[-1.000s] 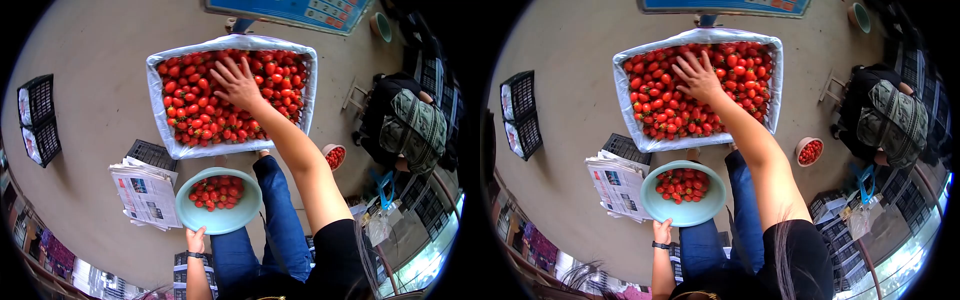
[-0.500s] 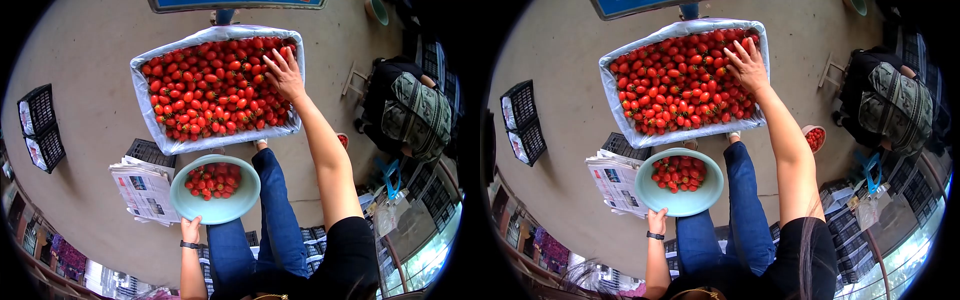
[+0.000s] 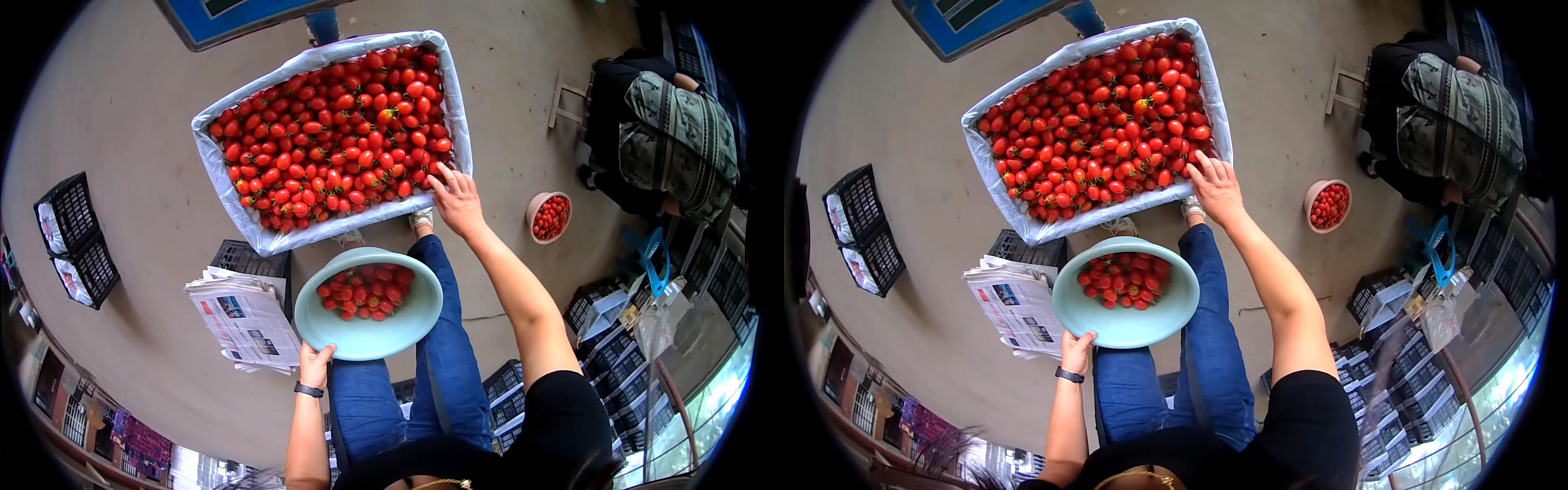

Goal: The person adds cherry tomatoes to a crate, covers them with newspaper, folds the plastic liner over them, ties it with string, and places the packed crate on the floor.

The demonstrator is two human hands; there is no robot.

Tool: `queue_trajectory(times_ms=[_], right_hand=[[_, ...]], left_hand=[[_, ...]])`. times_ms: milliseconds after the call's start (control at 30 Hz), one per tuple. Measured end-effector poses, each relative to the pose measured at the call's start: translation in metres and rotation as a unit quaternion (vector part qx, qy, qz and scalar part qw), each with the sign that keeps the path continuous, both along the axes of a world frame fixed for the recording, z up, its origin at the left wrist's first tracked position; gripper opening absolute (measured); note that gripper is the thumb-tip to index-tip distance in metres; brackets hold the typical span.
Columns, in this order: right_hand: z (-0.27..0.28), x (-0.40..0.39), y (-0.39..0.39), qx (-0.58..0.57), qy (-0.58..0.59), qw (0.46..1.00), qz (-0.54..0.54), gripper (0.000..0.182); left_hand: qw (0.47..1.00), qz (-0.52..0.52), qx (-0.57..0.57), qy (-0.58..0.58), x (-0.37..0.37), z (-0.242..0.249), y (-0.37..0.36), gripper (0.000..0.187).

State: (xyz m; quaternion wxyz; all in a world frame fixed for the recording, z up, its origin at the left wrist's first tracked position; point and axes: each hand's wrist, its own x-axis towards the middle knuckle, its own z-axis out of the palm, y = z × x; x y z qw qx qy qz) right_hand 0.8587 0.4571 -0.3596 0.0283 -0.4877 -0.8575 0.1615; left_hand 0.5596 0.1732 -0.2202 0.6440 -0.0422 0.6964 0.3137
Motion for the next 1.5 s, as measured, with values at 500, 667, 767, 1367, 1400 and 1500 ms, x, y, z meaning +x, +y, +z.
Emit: queue_trajectory(times_ms=[500, 667, 767, 1367, 1400, 1500], right_hand=[[0.102, 0.054, -0.139, -0.576, 0.595, 0.430, -0.360, 0.076], [0.045, 0.094, -0.240, -0.542, 0.358, 0.553, -0.522, 0.060], [-0.023, 0.130, -0.302, -0.510, 0.434, 0.379, -0.639, 0.048], [-0.353, 0.341, -0.406, -0.132, 0.504, 0.003, -0.853, 0.061], [-0.335, 0.334, -0.404, -0.180, 0.476, 0.046, -0.859, 0.061], [-0.261, 0.301, -0.391, -0.347, 0.409, 0.240, -0.809, 0.055]], left_hand=[[0.982, -0.175, 0.067, 0.010, 0.010, -0.034, 0.022, 0.040], [0.919, -0.378, 0.105, 0.028, 0.066, -0.066, 0.050, 0.040], [0.937, -0.298, 0.172, -0.067, 0.119, -0.106, 0.054, 0.054], [0.905, -0.104, 0.037, 0.411, -0.031, -0.179, -0.161, 0.017], [0.880, -0.134, 0.039, 0.454, -0.043, -0.180, -0.179, 0.020], [0.832, -0.130, 0.010, 0.539, -0.064, -0.179, -0.193, 0.034]])
